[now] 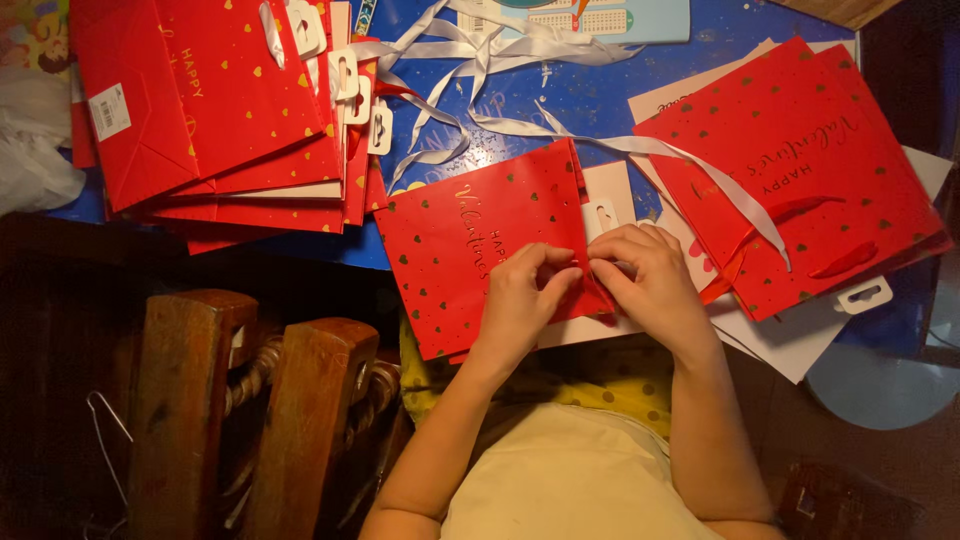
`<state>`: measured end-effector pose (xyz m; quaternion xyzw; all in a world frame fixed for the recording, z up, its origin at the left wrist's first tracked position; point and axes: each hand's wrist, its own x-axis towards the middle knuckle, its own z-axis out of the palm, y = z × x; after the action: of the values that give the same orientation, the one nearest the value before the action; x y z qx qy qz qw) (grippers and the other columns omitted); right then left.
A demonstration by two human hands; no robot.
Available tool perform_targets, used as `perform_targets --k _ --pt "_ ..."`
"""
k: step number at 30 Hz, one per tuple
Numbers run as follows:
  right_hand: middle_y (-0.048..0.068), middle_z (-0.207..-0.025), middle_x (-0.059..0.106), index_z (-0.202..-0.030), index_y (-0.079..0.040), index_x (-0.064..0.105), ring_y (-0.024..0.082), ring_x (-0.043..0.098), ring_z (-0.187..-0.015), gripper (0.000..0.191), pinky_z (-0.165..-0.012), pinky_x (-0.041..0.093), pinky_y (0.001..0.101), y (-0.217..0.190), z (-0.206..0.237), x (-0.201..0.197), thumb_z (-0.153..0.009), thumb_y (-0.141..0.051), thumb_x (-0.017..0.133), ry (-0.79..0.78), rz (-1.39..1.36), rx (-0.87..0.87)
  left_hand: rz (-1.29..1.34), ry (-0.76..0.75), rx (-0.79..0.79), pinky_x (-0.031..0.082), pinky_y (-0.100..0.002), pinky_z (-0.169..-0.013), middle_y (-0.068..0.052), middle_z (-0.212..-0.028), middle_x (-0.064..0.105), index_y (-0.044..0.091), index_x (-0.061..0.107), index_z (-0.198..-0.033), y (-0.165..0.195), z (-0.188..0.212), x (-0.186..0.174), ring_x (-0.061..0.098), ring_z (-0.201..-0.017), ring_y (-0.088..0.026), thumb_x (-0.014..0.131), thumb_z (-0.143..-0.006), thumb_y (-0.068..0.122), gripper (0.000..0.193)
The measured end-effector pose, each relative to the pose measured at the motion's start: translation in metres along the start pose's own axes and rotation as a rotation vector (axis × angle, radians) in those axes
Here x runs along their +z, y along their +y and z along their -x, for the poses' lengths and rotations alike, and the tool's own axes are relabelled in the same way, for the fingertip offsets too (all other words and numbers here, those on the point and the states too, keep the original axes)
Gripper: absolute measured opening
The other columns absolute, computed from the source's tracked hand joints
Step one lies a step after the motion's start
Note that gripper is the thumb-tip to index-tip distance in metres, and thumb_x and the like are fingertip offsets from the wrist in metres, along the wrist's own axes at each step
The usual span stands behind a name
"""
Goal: The person threads white ribbons through plastic holders on red Valentine's Day gift cards, then stacks the finished cards on the table.
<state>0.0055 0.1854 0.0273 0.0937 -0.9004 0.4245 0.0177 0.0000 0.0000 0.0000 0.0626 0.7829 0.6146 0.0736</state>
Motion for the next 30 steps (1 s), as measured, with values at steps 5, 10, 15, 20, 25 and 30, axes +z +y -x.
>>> perform_targets --k 5,10,15,20,25,30 --pt "0.005 -0.092 0.072 -0.099 -0.004 0.073 0.025 0.062 -0.091 0.014 -0.092 0.046 0.0399 -0.024 0.021 0.007 -0.100 -0.016 0.066 -0.015 -0.087 0.081 -0.051 0.058 0.086 0.057 -0.029 -0.066 -0.011 -0.086 0.072 0.000 0.070 -0.099 0.012 0.034 -0.011 0.073 -0.073 -0.018 0.073 -0.093 0.005 0.009" --pt "0.008 -0.085 0.070 -0.087 -0.002 0.070 0.028 0.065 -0.086 0.015 -0.087 0.046 0.0424 -0.030 0.067 0.038 -0.089 -0.017 0.073 0.096 0.135 0.005 -0.088 0.024 0.013 0.059 -0.028 -0.071 -0.012 -0.089 0.076 -0.001 0.068 -0.102 -0.006 0.085 -0.015 0.077 -0.080 -0.018 0.066 -0.097 0.005 0.008" --pt "0.009 -0.082 0.068 -0.086 -0.001 0.067 0.029 0.064 -0.081 0.017 -0.086 0.046 0.0412 0.015 0.135 0.090 -0.092 -0.016 0.072 0.077 0.099 0.058 0.472 0.055 -0.081 0.063 -0.033 -0.089 -0.019 -0.113 0.074 0.000 0.060 -0.110 -0.093 0.148 -0.024 0.075 -0.100 -0.025 0.058 -0.105 0.007 0.009" --pt "0.009 -0.080 0.067 -0.085 -0.001 0.067 0.028 0.063 -0.080 0.017 -0.089 0.047 0.0412 0.041 0.158 0.120 -0.092 -0.016 0.072 0.054 0.129 0.084 0.789 0.201 -0.057 0.062 -0.039 -0.097 -0.023 -0.119 0.073 0.005 0.049 -0.115 -0.150 0.158 -0.039 0.073 -0.111 -0.029 0.052 -0.109 0.018 0.014" --pt "0.008 -0.080 0.068 -0.085 -0.002 0.068 0.027 0.062 -0.081 0.016 -0.087 0.047 0.0397 0.051 0.143 0.151 -0.091 -0.016 0.072 0.052 0.137 0.102 1.090 0.349 -0.097 0.059 -0.042 -0.097 -0.024 -0.124 0.068 0.007 0.050 -0.117 -0.193 0.138 -0.054 0.070 -0.115 -0.033 0.052 -0.109 0.018 0.014" --pt "0.006 -0.096 0.068 -0.113 -0.004 0.065 0.023 0.065 -0.087 0.026 -0.087 0.049 0.0379 0.045 0.116 0.172 -0.089 -0.016 0.070 0.080 -0.009 0.190 1.153 0.389 -0.080 0.057 -0.042 -0.099 -0.022 -0.124 0.069 0.007 0.055 -0.115 -0.210 0.111 -0.071 0.069 -0.116 -0.032 0.055 -0.108 0.015 0.011"
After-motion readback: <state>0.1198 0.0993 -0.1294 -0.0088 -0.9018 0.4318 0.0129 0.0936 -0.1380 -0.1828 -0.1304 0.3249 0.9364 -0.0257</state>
